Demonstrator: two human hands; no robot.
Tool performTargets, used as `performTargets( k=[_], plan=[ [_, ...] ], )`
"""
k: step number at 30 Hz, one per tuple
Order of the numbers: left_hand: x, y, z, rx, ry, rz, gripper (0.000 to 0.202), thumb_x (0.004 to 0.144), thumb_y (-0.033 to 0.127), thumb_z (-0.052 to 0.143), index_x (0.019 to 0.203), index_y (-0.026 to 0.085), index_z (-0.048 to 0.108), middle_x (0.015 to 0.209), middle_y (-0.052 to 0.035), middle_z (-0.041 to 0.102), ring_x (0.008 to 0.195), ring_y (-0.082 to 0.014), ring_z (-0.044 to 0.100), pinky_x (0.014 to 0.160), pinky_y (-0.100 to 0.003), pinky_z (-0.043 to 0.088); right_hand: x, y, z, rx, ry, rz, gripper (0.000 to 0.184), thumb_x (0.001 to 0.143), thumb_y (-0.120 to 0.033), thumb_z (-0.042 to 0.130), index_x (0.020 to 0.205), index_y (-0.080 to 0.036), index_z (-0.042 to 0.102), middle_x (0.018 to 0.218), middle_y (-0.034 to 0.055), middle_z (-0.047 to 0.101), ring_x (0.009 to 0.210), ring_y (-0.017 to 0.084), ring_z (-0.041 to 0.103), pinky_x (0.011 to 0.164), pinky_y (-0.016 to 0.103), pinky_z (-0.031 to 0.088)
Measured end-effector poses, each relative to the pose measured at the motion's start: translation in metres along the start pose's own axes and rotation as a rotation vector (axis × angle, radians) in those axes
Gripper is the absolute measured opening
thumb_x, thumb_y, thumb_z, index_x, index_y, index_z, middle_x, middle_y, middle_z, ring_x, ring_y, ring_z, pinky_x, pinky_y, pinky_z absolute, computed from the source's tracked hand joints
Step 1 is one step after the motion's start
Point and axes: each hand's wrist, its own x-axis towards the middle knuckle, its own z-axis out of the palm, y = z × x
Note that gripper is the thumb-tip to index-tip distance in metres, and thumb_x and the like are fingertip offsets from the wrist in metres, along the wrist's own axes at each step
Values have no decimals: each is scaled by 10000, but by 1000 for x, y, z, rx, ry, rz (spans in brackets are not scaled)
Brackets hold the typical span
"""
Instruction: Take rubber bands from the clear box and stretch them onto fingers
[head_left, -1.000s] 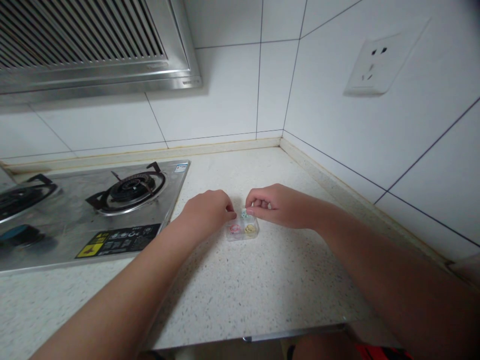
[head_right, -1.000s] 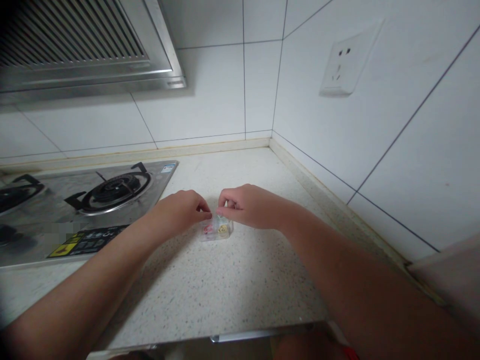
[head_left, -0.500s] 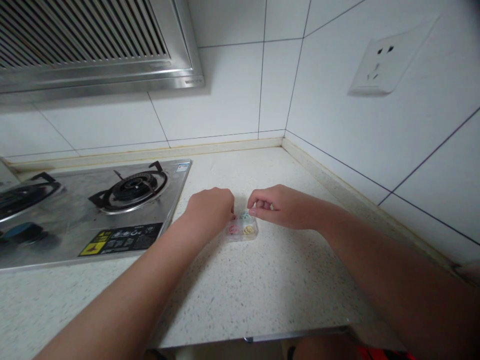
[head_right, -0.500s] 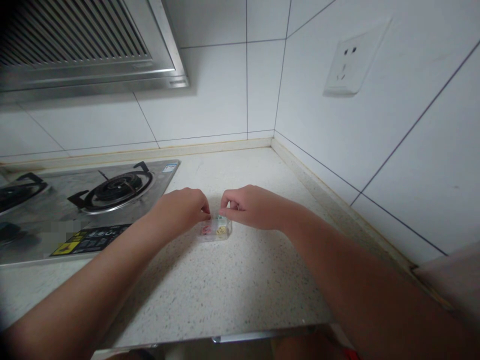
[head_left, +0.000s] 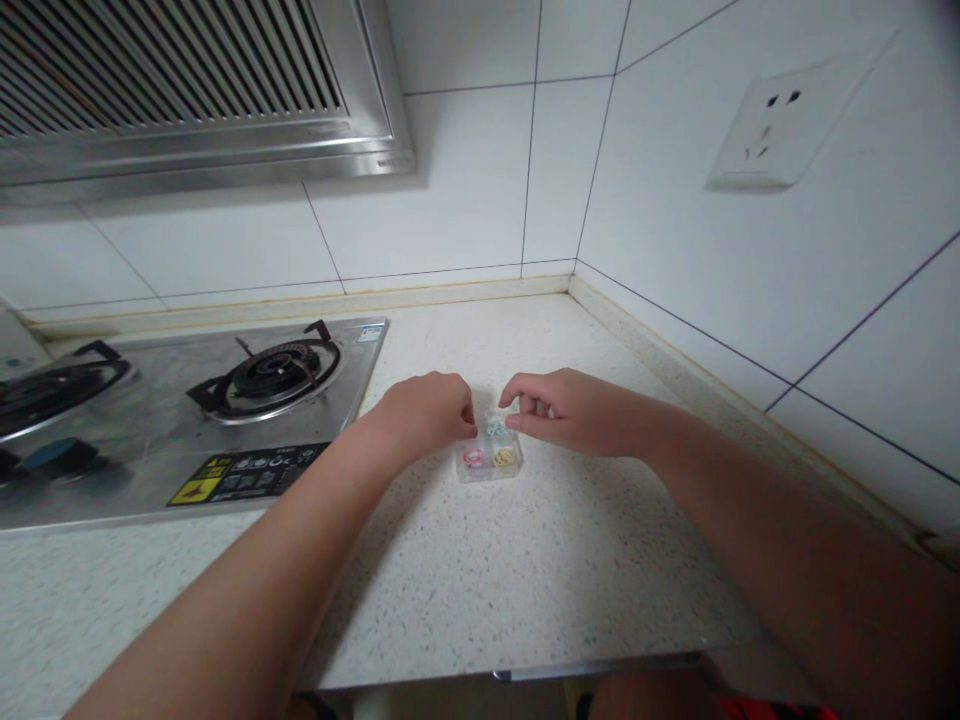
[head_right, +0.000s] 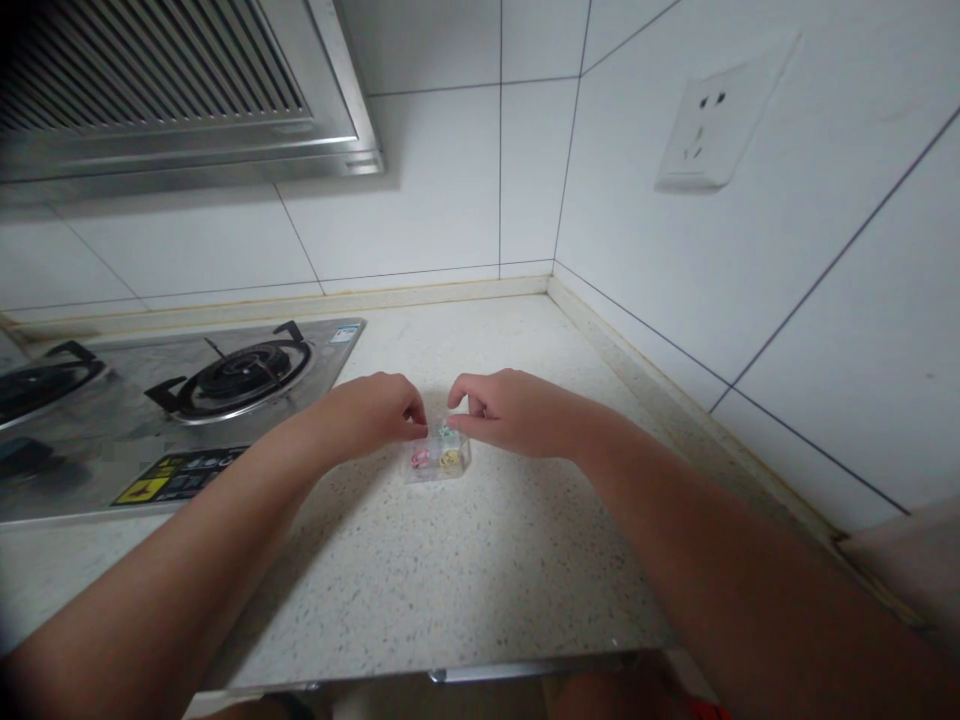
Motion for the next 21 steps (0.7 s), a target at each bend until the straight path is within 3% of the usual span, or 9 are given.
performTargets(
  k=[6,13,21],
  plan=[
    [-3,1,-5,48,-2,-44,158,788,350,742,920,317,824,870,-77,766,782,-264,681,656,-318,451,0,-2,-1,5,-11,-3,250,964,-375,567,1099,-175,632,705,-5,628,594,128,526,569,267,321],
    [-4,8,-7,113,8,-37,170,809,294,719,942,255,817,926,-117,756,847,-287,690,691,-333,476,0,-3,-1,-4,-33,-8,249,967,-365,560,1116,-175,622,725,-3,637,618,133,539,579,262,321],
    [-4,1,-5,81,-27,48,199,849,268,623,955,250,791,938,-80,762,815,-242,683,635,-303,427,0,-3,-1,-13,-33,-7,252,971,-364,563,1125,-175,626,724,-6,636,615,130,539,581,262,332]
  ],
)
